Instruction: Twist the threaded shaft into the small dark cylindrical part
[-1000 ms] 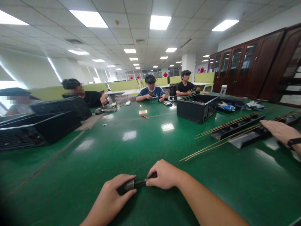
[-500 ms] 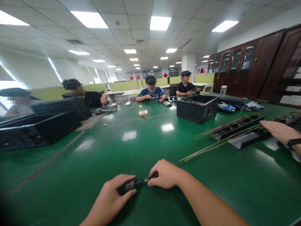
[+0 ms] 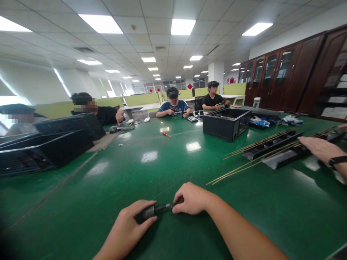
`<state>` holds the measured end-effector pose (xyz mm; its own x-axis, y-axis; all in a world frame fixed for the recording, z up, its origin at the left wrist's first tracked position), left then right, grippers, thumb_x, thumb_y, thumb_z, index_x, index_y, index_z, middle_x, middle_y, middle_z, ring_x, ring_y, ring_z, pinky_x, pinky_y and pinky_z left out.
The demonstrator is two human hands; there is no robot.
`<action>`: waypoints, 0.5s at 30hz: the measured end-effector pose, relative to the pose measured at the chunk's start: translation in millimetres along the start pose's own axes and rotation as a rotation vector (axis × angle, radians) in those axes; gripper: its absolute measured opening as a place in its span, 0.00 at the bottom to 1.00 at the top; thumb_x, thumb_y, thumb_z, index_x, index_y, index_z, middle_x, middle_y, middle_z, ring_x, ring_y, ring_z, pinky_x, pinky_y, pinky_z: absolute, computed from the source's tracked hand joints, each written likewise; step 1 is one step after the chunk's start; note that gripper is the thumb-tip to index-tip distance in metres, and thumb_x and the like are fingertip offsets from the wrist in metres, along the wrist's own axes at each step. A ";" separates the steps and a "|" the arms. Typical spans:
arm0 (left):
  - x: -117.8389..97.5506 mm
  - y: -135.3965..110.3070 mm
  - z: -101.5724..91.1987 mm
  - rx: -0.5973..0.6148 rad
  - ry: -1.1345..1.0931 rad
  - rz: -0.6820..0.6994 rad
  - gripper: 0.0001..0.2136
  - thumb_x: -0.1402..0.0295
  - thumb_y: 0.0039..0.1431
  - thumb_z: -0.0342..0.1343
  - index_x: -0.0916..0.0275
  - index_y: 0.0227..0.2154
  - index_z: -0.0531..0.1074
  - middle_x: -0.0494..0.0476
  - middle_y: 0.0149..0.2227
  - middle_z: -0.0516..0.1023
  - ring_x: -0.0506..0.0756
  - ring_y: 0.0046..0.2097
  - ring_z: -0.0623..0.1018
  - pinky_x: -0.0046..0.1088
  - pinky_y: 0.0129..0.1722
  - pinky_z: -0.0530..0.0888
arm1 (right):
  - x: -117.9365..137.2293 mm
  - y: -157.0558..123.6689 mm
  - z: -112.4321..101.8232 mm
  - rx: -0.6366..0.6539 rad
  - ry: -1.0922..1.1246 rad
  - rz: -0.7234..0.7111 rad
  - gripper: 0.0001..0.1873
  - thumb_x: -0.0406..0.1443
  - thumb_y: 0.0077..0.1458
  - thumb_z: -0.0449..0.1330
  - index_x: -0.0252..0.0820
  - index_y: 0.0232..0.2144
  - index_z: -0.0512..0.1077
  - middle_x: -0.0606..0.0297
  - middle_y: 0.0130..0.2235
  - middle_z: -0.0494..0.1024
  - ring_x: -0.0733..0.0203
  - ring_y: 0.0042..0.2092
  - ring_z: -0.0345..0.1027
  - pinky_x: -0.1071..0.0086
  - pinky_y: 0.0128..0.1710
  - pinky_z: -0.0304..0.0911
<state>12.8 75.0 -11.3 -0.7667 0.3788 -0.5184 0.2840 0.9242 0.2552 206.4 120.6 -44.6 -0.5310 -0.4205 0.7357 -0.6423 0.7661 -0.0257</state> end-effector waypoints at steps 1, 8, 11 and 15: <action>0.9 0.4 -0.3 -0.004 0.002 0.001 0.13 0.67 0.53 0.63 0.54 0.43 0.81 0.55 0.42 0.85 0.61 0.46 0.83 0.39 0.51 0.77 | -1.5 -0.7 -0.8 0.012 0.005 0.009 0.15 0.42 0.52 0.68 0.41 0.41 0.83 0.64 0.33 0.83 0.62 0.31 0.72 0.74 0.29 0.60; 12.7 1.3 -3.3 -0.075 0.002 -0.060 0.14 0.59 0.56 0.61 0.54 0.45 0.79 0.55 0.45 0.84 0.62 0.48 0.82 0.40 0.53 0.76 | -13.2 -5.8 -3.1 0.130 -0.001 0.079 0.15 0.42 0.49 0.70 0.42 0.38 0.84 0.65 0.32 0.83 0.62 0.31 0.73 0.75 0.28 0.61; 17.3 1.6 -4.4 -0.083 -0.019 -0.118 0.16 0.55 0.62 0.55 0.55 0.48 0.73 0.56 0.44 0.84 0.61 0.46 0.82 0.40 0.49 0.77 | -13.7 -5.8 -2.8 0.136 0.012 0.091 0.15 0.42 0.49 0.70 0.42 0.38 0.84 0.65 0.32 0.83 0.62 0.32 0.74 0.75 0.29 0.62; 29.9 3.9 -13.6 -0.086 -0.006 -0.155 0.17 0.53 0.67 0.45 0.57 0.50 0.66 0.59 0.44 0.83 0.61 0.46 0.82 0.40 0.48 0.78 | -13.8 -6.0 -2.3 0.139 0.025 0.108 0.15 0.42 0.49 0.70 0.41 0.39 0.84 0.64 0.33 0.84 0.61 0.33 0.75 0.75 0.29 0.63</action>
<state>-16.9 89.3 -14.8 -0.7939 0.2321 -0.5619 0.1118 0.9642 0.2403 218.9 123.0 -53.1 -0.5882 -0.3255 0.7403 -0.6532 0.7309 -0.1977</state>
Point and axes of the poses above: each hand's wrist, its own y-axis towards the middle knuckle, its own z-axis out of the palm, x = y × z, the point moved 7 cm from there along y, towards the middle knuckle
